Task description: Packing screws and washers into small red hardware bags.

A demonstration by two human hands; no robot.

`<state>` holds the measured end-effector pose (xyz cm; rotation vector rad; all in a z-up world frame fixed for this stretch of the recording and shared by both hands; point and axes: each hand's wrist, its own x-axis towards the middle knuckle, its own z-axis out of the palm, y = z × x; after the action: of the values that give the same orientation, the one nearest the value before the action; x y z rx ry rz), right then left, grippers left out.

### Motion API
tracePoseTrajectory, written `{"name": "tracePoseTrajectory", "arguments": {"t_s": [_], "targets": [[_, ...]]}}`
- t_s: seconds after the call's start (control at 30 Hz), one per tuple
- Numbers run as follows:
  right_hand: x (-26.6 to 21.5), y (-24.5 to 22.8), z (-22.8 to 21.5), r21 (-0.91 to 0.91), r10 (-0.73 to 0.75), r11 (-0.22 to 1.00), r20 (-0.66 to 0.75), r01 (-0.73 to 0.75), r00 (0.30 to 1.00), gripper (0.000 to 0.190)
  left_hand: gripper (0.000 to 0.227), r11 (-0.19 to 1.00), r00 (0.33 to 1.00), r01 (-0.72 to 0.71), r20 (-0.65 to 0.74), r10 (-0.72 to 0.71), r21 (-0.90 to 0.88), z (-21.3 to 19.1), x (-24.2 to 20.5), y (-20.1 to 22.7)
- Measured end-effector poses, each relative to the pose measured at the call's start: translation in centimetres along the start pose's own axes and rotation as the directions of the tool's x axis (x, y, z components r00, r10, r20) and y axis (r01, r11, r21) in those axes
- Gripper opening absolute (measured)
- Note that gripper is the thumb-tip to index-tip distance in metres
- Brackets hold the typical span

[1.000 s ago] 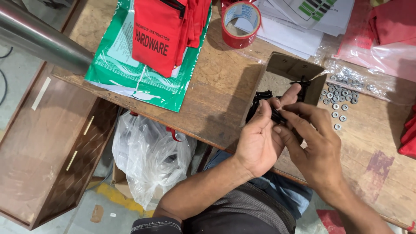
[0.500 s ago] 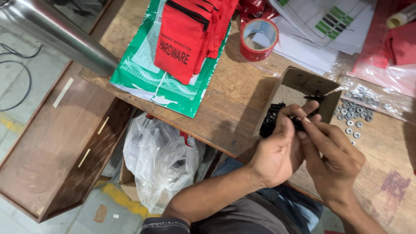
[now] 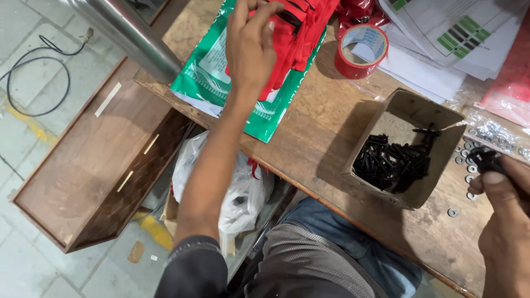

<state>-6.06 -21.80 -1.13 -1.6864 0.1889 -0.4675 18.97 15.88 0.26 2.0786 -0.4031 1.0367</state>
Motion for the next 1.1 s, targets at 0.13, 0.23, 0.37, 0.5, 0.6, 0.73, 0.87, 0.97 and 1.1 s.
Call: {"name": "tracePoseTrajectory", "arguments": {"t_s": [0.13, 0.23, 0.37, 0.5, 0.6, 0.73, 0.87, 0.97, 1.1], "targets": [[-1.0, 0.9, -0.9, 0.059, -0.054, 0.997, 0.027, 0.053, 0.998, 0.02, 0.03, 0.983, 0.986, -0.122, 0.133, 0.104, 0.136, 0.5, 2.0, -2.7], [-1.7, 1.0, -1.5, -0.003, -0.027, 1.0, 0.007, 0.027, 1.0, 0.02, 0.023, 0.975, 0.975, -0.155, 0.182, 0.125, 0.162, 0.6, 2.2, -3.1], [-2.5, 3.0, -3.6, 0.017, -0.047, 0.999, 0.005, 0.047, 0.999, 0.019, 0.021, 0.954, 0.968, -0.228, 0.156, 0.199, 0.196, -1.1, 2.6, -3.1], [-3.9, 0.6, -2.7, 0.045, -0.037, 0.998, -0.059, 0.04, 0.998, 0.02, 0.039, 0.921, 0.926, -0.363, 0.162, 0.34, 0.139, -4.8, 3.7, 0.1], [-5.7, 0.8, -3.1, 0.142, -0.069, 0.986, -0.146, 0.09, 0.987, 0.02, 0.022, 0.93, 0.917, -0.365, 0.187, 0.351, 0.044, -6.7, 4.1, 5.4], [-8.4, -0.3, -2.8, 0.224, -0.088, 0.961, -0.316, 0.165, 0.945, 0.024, 0.017, 0.795, 0.759, -0.574, 0.239, 0.606, -0.193, -6.0, 4.1, 14.1], [-11.4, 0.1, -4.7, 0.267, -0.067, 0.945, -0.411, 0.19, 0.909, 0.024, 0.018, 0.636, 0.588, -0.612, 0.268, 0.763, -0.47, -1.6, 2.8, 21.7], [-12.4, -2.7, -5.0, 0.178, -0.063, 0.966, -0.534, 0.186, 0.843, 0.022, 0.017, 0.561, 0.538, -0.597, 0.232, 0.811, -0.574, 3.2, -0.2, 25.9], [-15.1, -2.5, -7.1, 0.172, -0.086, 0.955, -0.615, 0.24, 0.784, 0.018, 0.019, 0.485, 0.527, -0.568, 0.158, 0.835, -0.666, 8.5, -5.3, 28.5]]}}
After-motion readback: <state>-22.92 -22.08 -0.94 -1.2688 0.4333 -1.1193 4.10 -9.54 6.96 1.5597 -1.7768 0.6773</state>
